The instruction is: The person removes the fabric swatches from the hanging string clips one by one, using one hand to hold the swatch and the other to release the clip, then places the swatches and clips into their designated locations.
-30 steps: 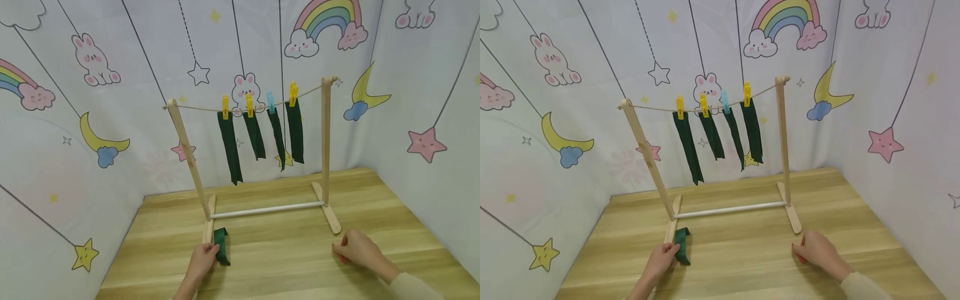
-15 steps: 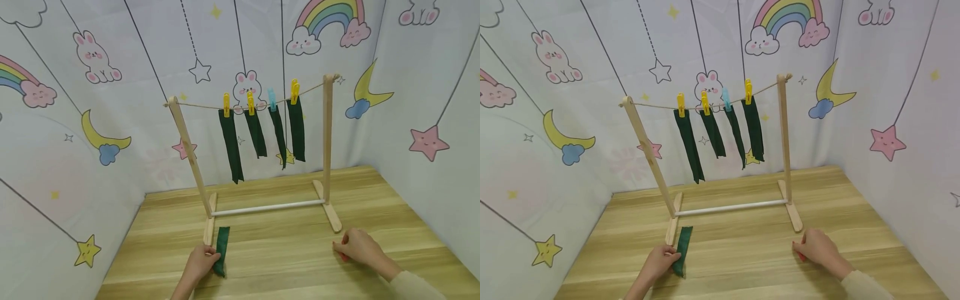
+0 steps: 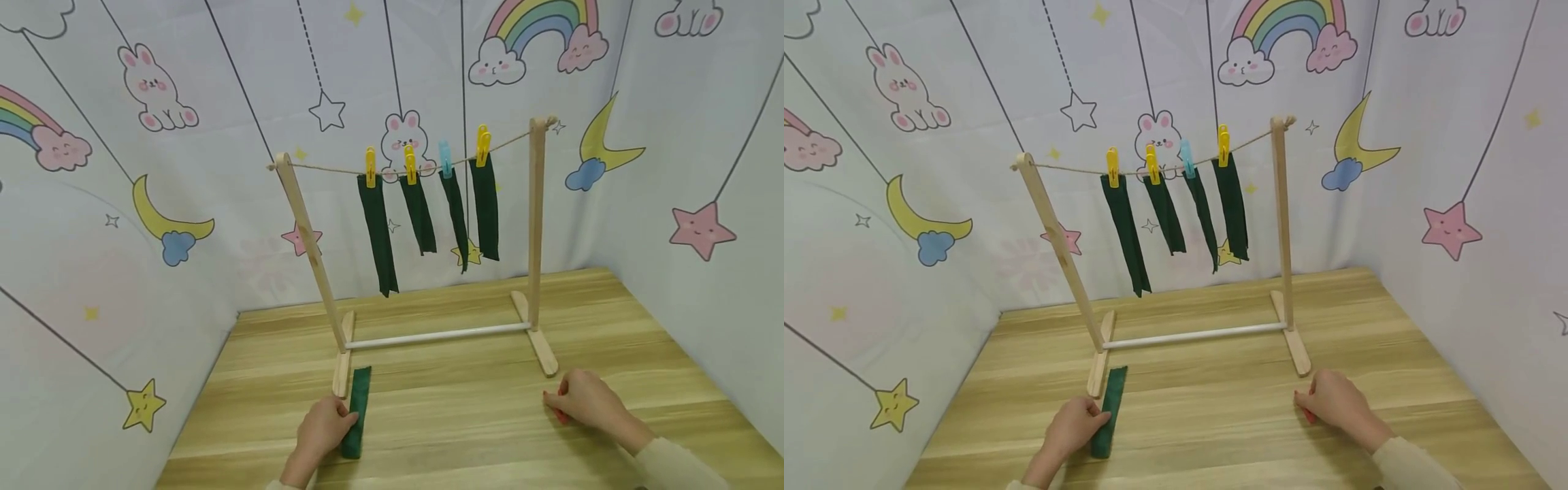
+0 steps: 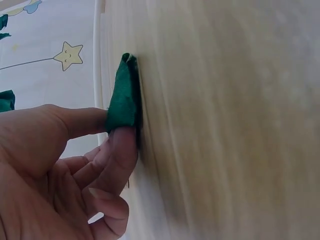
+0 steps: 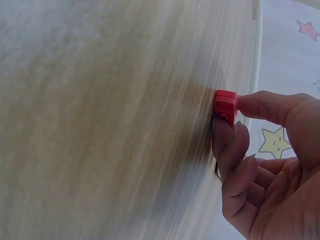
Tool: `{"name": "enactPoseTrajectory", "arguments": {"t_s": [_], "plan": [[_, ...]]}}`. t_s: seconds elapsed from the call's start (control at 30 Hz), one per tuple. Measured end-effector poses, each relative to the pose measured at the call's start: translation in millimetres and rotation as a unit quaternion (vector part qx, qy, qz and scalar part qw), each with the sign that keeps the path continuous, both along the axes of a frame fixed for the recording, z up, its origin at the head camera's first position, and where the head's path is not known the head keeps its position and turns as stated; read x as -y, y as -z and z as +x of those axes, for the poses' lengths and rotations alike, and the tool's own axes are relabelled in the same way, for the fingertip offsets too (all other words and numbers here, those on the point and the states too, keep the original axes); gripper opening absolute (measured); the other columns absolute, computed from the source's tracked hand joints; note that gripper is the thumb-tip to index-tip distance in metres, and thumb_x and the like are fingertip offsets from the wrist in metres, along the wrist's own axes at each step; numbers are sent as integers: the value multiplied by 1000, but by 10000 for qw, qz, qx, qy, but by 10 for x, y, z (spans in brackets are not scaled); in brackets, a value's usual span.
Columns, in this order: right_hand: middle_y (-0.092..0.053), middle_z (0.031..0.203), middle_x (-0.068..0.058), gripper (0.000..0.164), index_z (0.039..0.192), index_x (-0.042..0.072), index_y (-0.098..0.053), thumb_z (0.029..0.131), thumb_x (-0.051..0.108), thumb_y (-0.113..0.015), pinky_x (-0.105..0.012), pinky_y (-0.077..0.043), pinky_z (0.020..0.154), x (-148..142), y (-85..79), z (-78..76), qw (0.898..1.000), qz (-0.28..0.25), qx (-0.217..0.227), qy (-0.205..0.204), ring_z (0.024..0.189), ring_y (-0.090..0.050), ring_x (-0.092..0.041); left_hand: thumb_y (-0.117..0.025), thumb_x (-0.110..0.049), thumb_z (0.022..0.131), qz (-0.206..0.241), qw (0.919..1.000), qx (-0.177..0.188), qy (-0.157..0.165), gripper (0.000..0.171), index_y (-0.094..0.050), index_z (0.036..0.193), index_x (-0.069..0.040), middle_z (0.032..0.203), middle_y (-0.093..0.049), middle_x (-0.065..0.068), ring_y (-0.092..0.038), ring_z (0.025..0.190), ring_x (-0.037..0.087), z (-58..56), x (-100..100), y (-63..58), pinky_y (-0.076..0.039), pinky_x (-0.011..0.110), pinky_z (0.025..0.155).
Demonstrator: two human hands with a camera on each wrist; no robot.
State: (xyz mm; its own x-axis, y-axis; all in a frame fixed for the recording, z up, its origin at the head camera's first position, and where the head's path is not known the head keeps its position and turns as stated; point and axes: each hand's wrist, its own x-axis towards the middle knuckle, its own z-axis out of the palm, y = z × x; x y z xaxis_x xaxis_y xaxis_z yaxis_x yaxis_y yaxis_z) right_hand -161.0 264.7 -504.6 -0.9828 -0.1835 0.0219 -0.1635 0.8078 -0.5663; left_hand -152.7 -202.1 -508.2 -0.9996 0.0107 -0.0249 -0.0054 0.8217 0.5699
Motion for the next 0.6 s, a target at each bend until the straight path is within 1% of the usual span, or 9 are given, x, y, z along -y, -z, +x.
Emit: {"name": "enactPoseTrajectory", "arguments": {"t_s": [0.07,0.17,0.27,0.43,0.6], "plan": [[-51,43,12,42,50,17,-60,89,21,-74,-17,-20,42,2,2,1,10000,22,-43,-12,40,-28,-1,-78,-22,87,-82,9999,100,-2,23,-67,72,-9,64,-58,-4,-51,52,11,1,2,-23,-41,28,45],[-50,42,12,42,49,17,-59,89,22,-73,-18,-19,41,11,0,4,9999,100,-11,112,40,-27,-1,-76,-25,89,-211,9996,208,15,24,-70,72,-10,65,-59,-5,-51,53,11,-4,10,-46,-40,28,46],[-46,40,13,43,48,18,-57,89,22,-72,-19,-19,41,17,12,4,9994,263,-99,222,40,-27,-2,-76,-28,89,-296,9993,245,43,28,-69,67,-12,60,-55,-6,-48,51,10,-5,12,-50,-37,26,45],[-40,39,14,46,48,18,-54,89,22,-73,-20,-20,42,21,28,10,9979,473,-363,245,39,-28,-3,-74,-32,91,-229,9993,273,129,39,-62,58,-15,46,-47,-9,-45,42,7,-5,18,-18,-33,23,42],[-37,39,15,49,45,20,-53,89,27,-74,-21,-21,42,23,25,7,9970,607,-380,304,40,-28,-3,-74,-35,91,-204,9993,300,128,39,-61,59,-15,47,-49,-8,-47,42,8,-15,37,1,-34,24,42]]}}
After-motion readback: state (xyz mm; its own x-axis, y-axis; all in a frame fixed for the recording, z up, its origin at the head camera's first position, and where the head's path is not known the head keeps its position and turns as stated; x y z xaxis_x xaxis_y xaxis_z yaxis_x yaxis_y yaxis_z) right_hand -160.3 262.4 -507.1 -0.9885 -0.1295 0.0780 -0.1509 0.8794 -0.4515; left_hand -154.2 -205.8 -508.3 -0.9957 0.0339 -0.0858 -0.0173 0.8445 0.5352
